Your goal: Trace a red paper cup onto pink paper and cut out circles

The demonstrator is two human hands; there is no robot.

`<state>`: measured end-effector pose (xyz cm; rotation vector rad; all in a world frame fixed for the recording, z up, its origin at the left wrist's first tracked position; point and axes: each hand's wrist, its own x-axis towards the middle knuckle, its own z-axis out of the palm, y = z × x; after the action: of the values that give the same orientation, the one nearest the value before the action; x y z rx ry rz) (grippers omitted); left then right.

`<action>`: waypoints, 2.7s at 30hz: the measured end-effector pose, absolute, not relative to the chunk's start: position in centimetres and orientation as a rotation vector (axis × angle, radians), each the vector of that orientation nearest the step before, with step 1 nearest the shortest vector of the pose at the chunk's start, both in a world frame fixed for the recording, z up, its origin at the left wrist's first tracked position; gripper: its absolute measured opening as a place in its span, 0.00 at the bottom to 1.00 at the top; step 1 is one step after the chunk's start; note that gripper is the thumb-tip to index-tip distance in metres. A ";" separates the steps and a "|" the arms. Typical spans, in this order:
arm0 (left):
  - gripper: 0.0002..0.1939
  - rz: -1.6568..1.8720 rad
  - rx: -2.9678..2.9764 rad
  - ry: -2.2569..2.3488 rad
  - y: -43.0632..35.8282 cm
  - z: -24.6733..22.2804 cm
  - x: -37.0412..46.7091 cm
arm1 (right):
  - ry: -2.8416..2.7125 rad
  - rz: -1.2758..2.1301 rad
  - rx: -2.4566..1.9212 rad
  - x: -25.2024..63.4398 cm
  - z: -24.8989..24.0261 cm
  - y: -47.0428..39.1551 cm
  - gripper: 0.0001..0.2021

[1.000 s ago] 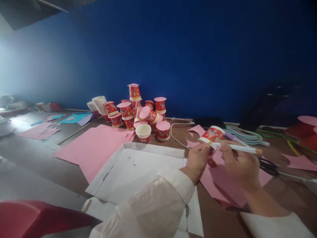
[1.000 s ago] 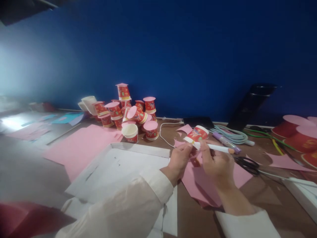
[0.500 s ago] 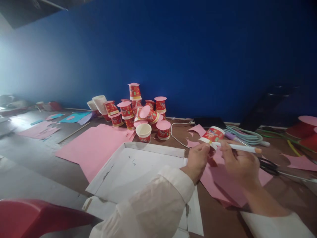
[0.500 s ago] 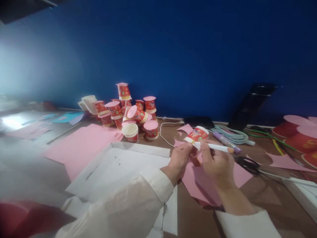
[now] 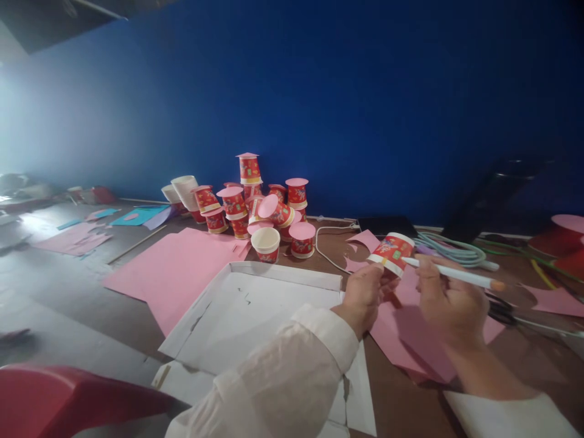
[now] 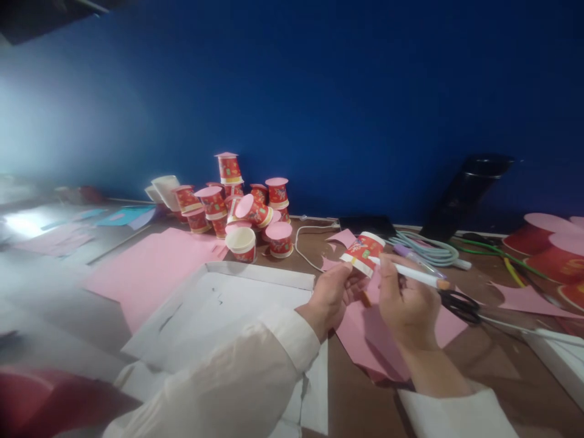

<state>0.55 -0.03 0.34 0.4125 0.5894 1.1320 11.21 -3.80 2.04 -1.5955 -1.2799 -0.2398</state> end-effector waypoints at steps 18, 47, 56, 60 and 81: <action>0.18 1.154 0.553 0.575 -0.1 -0.3 0.5 | -1.378 -0.312 -1.641 11.2 1.1 -3.3 0.32; 0.07 1.127 0.404 0.607 0.2 0.1 0.7 | -1.280 -0.202 -1.646 11.1 1.4 -3.6 0.25; 0.12 1.118 0.448 0.594 0.4 0.1 1.0 | -1.316 -0.217 -1.614 10.8 1.2 -3.6 0.21; 0.14 1.126 0.487 0.583 0.4 -0.1 1.1 | -1.340 -0.230 -1.627 10.8 1.1 -3.6 0.21; 0.15 1.154 0.492 0.612 0.0 0.1 0.8 | -1.380 -0.260 -1.561 10.8 1.2 -3.4 0.19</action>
<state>0.84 -0.05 0.08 0.4923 0.6117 1.1542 10.81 -3.43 1.22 -1.5609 -1.3799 -0.2601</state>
